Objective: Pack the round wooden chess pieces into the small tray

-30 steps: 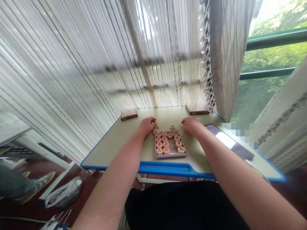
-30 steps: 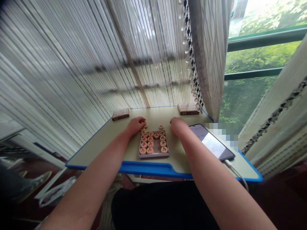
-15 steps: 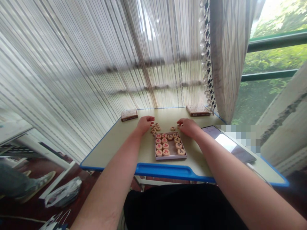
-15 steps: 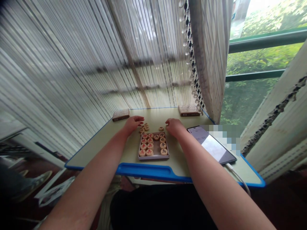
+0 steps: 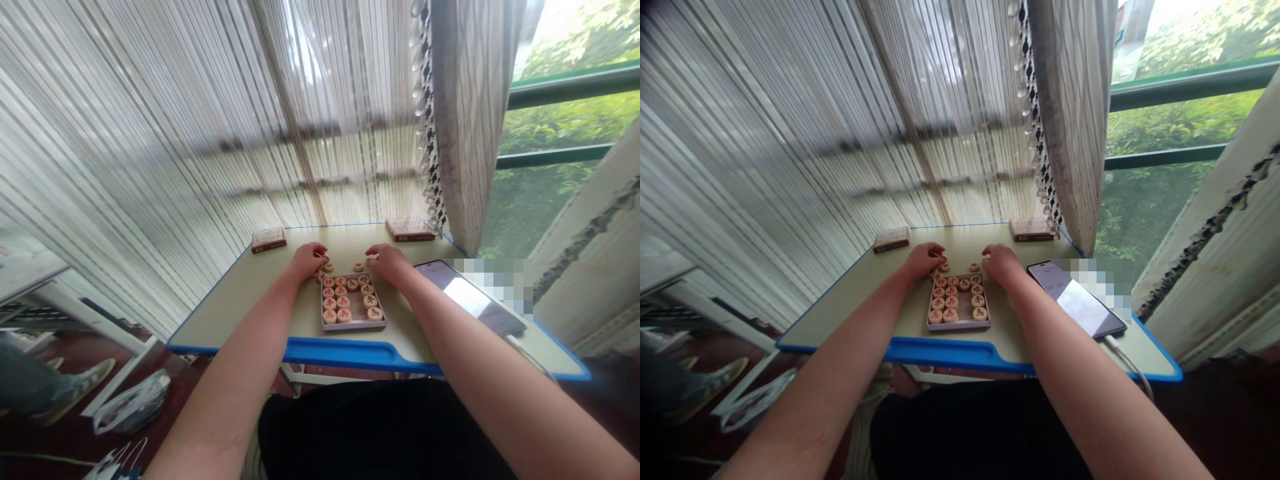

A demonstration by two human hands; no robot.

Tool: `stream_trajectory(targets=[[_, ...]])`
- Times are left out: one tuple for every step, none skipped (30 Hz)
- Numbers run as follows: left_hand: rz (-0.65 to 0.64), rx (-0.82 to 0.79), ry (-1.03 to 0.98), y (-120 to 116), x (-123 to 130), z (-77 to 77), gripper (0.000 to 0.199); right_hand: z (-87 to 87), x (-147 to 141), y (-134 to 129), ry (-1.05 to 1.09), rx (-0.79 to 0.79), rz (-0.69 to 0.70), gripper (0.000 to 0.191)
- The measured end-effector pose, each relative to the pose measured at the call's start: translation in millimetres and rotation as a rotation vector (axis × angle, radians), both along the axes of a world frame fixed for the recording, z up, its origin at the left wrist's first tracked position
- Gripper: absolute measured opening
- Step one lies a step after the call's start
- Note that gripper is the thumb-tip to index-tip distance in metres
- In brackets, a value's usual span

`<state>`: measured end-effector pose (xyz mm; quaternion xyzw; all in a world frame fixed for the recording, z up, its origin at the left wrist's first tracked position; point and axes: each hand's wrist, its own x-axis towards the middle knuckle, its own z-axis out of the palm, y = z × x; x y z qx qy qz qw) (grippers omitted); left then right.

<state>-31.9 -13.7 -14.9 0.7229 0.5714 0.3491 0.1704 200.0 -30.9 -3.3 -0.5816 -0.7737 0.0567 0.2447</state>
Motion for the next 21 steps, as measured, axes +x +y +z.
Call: stream_trajectory(targets=[[-0.011, -0.004, -0.102, -1, 2, 0.3, 0.032, 0.5, -1, -1, 0.004, 0.035, 0.013, 0.028], [-0.028, -0.013, -0.207, -2, 4, 1.1, 0.035, 1.2, -2, -3, 0.016, 0.073, 0.032, 0.028], [-0.050, -0.023, -0.308, -4, 7, 2.3, 0.037, 2.1, -4, -5, 0.035, 0.109, 0.061, 0.028], [-0.076, -0.038, -0.397, -6, 9, 3.8, 0.040, 3.1, -6, -8, 0.062, 0.142, 0.100, 0.028], [-0.102, -0.055, -0.472, -8, 12, 5.6, 0.043, 4.1, -8, -10, 0.091, 0.168, 0.146, 0.028], [-0.123, -0.075, -0.531, -10, 14, 7.3, 0.045, 5.0, -10, -13, 0.119, 0.190, 0.191, 0.027], [-0.139, -0.101, -0.575, -12, 15, 8.9, 0.045, 5.8, -12, -15, 0.143, 0.205, 0.231, 0.028], [-0.151, -0.133, -0.603, -14, 16, 10.2, 0.045, 6.3, -14, -18, 0.163, 0.218, 0.261, 0.029], [-0.157, -0.164, -0.619, -16, 17, 11.1, 0.045, 6.6, -16, -19, 0.179, 0.227, 0.284, 0.031], [-0.158, -0.193, -0.627, -17, 18, 11.5, 0.044, 6.6, -17, -21, 0.191, 0.233, 0.301, 0.034], [-0.156, -0.217, -0.629, -18, 18, 11.7, 0.044, 6.4, -18, -22, 0.197, 0.236, 0.315, 0.036], [-0.158, -0.238, -0.628, -18, 18, 11.6, 0.045, 6.1, -19, -22, 0.198, 0.239, 0.329, 0.038], [-0.164, -0.252, -0.629, -19, 18, 11.4, 0.046, 5.8, -20, -23, 0.193, 0.241, 0.344, 0.039], [-0.174, -0.260, -0.633, -19, 19, 11.3, 0.047, 5.4, -21, -23, 0.182, 0.244, 0.361, 0.038], [-0.189, -0.265, -0.637, -19, 19, 11.2, 0.047, 5.1, -22, -23, 0.170, 0.248, 0.374, 0.037], [-0.207, -0.271, -0.640, -20, 19, 11.4, 0.047, 4.9, -22, -24, 0.158, 0.253, 0.382, 0.035], [-0.223, -0.274, -0.641, -21, 20, 11.8, 0.046, 4.8, -23, -24, 0.148, 0.260, 0.383, 0.032], [-0.234, -0.275, -0.642, -21, 20, 12.3, 0.046, 4.8, -24, -24, 0.143, 0.269, 0.381, 0.030], [-0.241, -0.276, -0.644, -22, 21, 13.0, 0.046, 5.0, -25, -24, 0.143, 0.277, 0.376, 0.027], [-0.247, -0.278, -0.647, -23, 21, 13.8, 0.046, 5.3, -25, -25, 0.145, 0.284, 0.369, 0.025], [-0.254, -0.283, -0.652, -23, 22, 14.6, 0.047, 5.9, -25, -25, 0.146, 0.288, 0.363, 0.023]])
